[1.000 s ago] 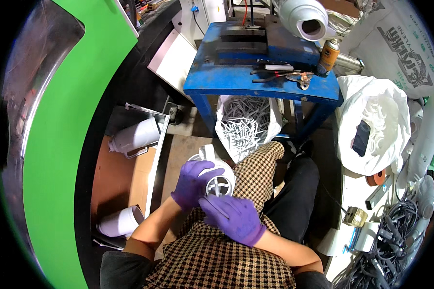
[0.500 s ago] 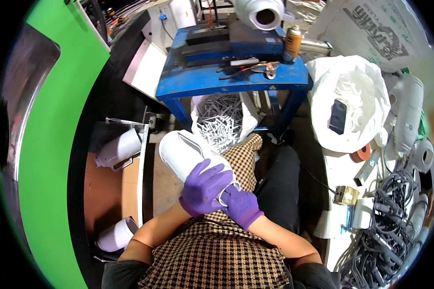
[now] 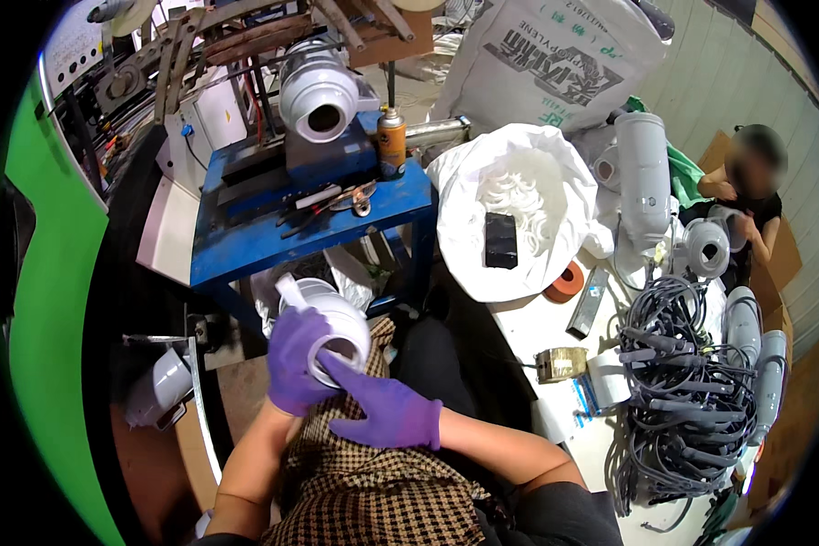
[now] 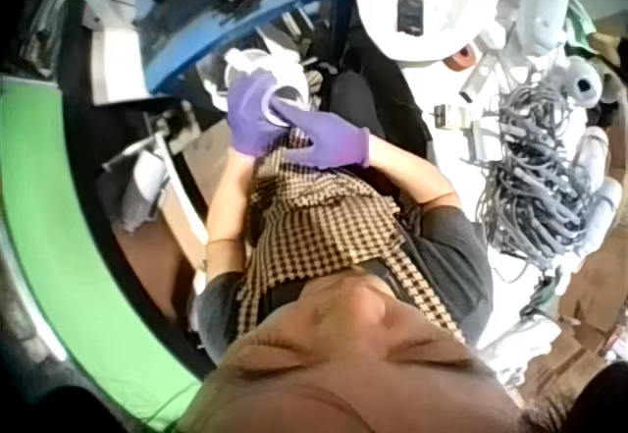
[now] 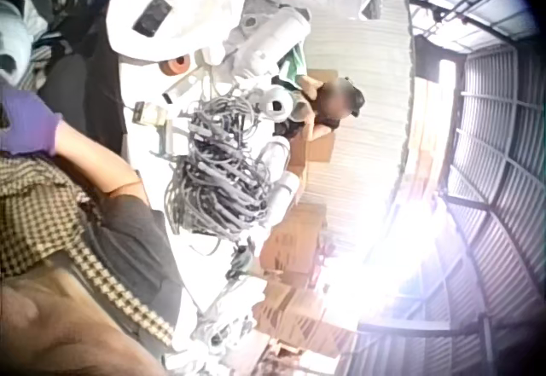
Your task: The person repeatedly picks up white plastic containers and attaches grey handles to them. They then place the assembled units into a green bin. The process is repetitive and performed one at a time.
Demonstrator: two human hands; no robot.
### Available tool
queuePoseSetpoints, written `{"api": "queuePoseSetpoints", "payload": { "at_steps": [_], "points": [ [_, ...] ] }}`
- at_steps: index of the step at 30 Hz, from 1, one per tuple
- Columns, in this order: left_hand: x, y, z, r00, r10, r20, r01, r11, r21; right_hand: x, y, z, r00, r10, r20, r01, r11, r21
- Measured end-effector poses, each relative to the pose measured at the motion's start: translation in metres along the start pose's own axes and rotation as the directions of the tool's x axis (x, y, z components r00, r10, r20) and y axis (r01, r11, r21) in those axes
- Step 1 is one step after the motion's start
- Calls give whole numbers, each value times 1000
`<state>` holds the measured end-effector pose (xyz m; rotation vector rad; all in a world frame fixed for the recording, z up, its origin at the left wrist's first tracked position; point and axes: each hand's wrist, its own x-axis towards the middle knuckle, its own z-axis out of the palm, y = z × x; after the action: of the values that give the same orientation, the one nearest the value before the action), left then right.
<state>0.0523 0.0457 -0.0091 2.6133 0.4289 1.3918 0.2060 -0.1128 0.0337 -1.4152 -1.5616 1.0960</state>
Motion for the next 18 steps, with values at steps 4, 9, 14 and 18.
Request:
{"api": "queuePoseSetpoints", "payload": {
  "at_steps": [4, 9, 14, 18],
  "points": [
    [5, -38, -23, 949, -293, -120, 273, 949, -155, 7, 3, -90, 866, -289, -408, 206, 950, -235],
    [-14, -56, -44, 937, -251, -244, 269, 962, 43, 71, 122, -267, 629, -48, -776, -460, 782, -421],
    [-29, -45, -49, 989, -120, -89, 131, 982, 133, 120, 215, -322, 732, 15, -681, -499, 693, -521],
    [-34, -32, -63, 984, -114, -137, 131, 984, 122, 102, 194, -345, 754, -215, -621, -450, 519, -727]
  ]
}}
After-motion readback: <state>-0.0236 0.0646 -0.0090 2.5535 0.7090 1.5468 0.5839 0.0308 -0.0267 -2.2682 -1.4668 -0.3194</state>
